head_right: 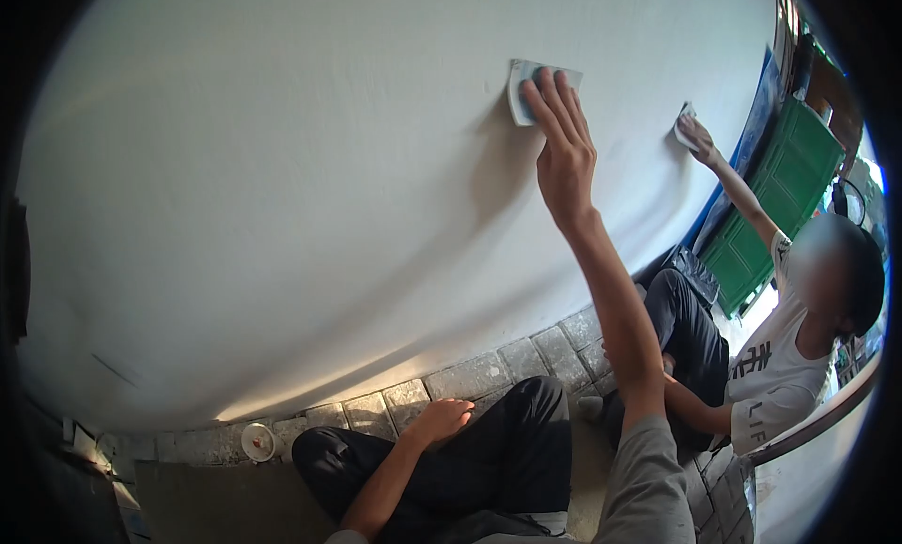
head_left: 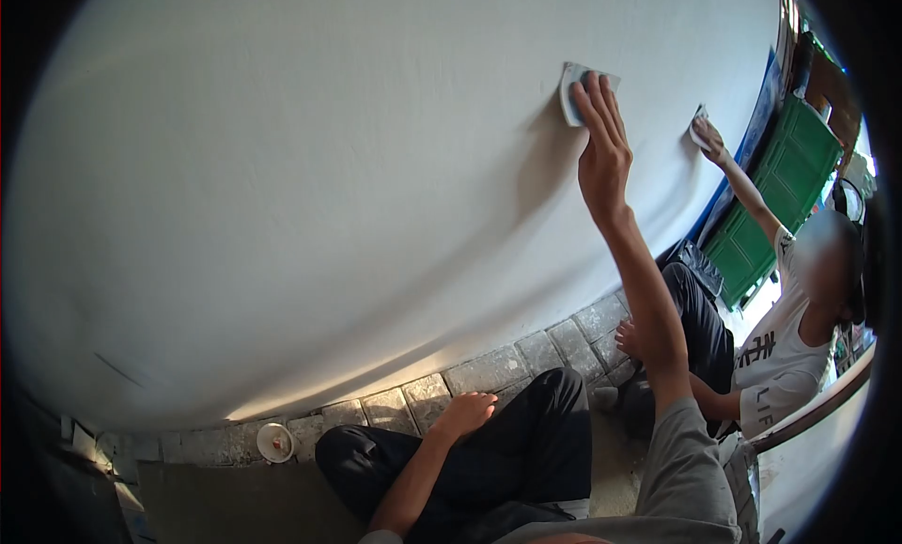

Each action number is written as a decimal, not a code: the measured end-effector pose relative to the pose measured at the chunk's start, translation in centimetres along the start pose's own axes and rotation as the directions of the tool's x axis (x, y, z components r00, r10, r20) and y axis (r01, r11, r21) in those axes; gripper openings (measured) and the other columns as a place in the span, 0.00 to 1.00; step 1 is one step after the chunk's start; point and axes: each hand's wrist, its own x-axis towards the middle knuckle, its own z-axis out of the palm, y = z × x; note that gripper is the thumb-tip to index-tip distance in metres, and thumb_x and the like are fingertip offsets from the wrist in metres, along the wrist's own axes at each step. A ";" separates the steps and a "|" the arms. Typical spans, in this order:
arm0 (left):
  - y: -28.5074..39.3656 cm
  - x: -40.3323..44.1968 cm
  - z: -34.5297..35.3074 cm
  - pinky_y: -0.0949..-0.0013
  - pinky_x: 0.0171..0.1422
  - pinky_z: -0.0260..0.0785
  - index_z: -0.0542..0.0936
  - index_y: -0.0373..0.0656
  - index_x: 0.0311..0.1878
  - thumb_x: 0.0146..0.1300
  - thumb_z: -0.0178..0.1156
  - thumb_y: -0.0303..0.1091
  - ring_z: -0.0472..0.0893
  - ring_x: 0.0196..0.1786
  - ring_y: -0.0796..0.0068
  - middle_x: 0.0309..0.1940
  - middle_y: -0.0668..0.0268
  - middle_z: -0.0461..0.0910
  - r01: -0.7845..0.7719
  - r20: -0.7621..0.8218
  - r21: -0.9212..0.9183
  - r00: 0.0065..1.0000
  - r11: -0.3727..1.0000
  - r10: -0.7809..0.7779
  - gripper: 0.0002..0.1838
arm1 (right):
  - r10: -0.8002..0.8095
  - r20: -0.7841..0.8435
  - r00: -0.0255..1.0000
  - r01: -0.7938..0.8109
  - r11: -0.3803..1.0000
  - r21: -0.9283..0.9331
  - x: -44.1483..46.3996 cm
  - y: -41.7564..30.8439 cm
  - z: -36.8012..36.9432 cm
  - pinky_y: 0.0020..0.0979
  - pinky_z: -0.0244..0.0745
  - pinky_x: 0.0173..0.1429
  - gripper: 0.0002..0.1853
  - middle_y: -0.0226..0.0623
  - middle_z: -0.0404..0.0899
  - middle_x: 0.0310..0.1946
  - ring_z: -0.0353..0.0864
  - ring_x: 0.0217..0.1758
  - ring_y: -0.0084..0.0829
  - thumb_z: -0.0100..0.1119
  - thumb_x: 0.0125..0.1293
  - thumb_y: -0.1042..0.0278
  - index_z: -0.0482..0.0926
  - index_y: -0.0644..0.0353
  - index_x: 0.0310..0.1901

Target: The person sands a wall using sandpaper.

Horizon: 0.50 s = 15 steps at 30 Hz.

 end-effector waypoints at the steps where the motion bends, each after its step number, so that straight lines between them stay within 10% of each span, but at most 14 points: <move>1: 0.0 0.1 0.1 0.53 0.56 0.76 0.81 0.44 0.55 0.70 0.56 0.38 0.85 0.50 0.56 0.43 0.57 0.86 0.008 0.031 -0.007 1.000 1.000 -0.008 0.15 | -0.044 0.022 0.999 0.044 0.998 0.034 -0.6 -0.4 0.9 0.44 0.67 0.78 0.29 0.38 0.78 0.65 0.72 0.73 0.42 0.49 0.63 0.94 0.81 0.55 0.62; 6: -0.3 -0.1 0.7 0.53 0.55 0.77 0.81 0.44 0.55 0.69 0.57 0.38 0.86 0.49 0.58 0.42 0.59 0.87 -0.032 0.005 0.001 0.999 0.999 0.032 0.15 | -0.652 0.235 0.721 0.600 0.757 0.259 -1.8 -2.4 0.2 0.40 0.67 0.79 0.23 0.34 0.73 0.70 0.69 0.75 0.38 0.61 0.64 0.79 0.83 0.48 0.60; 10: -0.1 -0.2 0.2 0.53 0.57 0.75 0.80 0.43 0.56 0.70 0.56 0.38 0.85 0.50 0.57 0.44 0.57 0.86 0.014 0.030 -0.013 0.999 1.000 -0.014 0.16 | 0.109 -0.124 0.986 -0.109 0.994 0.006 0.6 -1.3 1.2 0.42 0.72 0.74 0.19 0.42 0.84 0.56 0.79 0.66 0.44 0.55 0.64 0.87 0.83 0.63 0.55; 15: -0.2 0.0 0.3 0.53 0.56 0.76 0.81 0.43 0.56 0.69 0.57 0.37 0.85 0.50 0.58 0.44 0.58 0.87 -0.004 0.076 0.038 0.997 0.999 0.001 0.16 | -0.520 0.215 0.826 0.479 0.851 0.217 -2.4 -4.9 0.5 0.41 0.71 0.75 0.22 0.39 0.78 0.65 0.75 0.70 0.41 0.61 0.62 0.77 0.83 0.52 0.59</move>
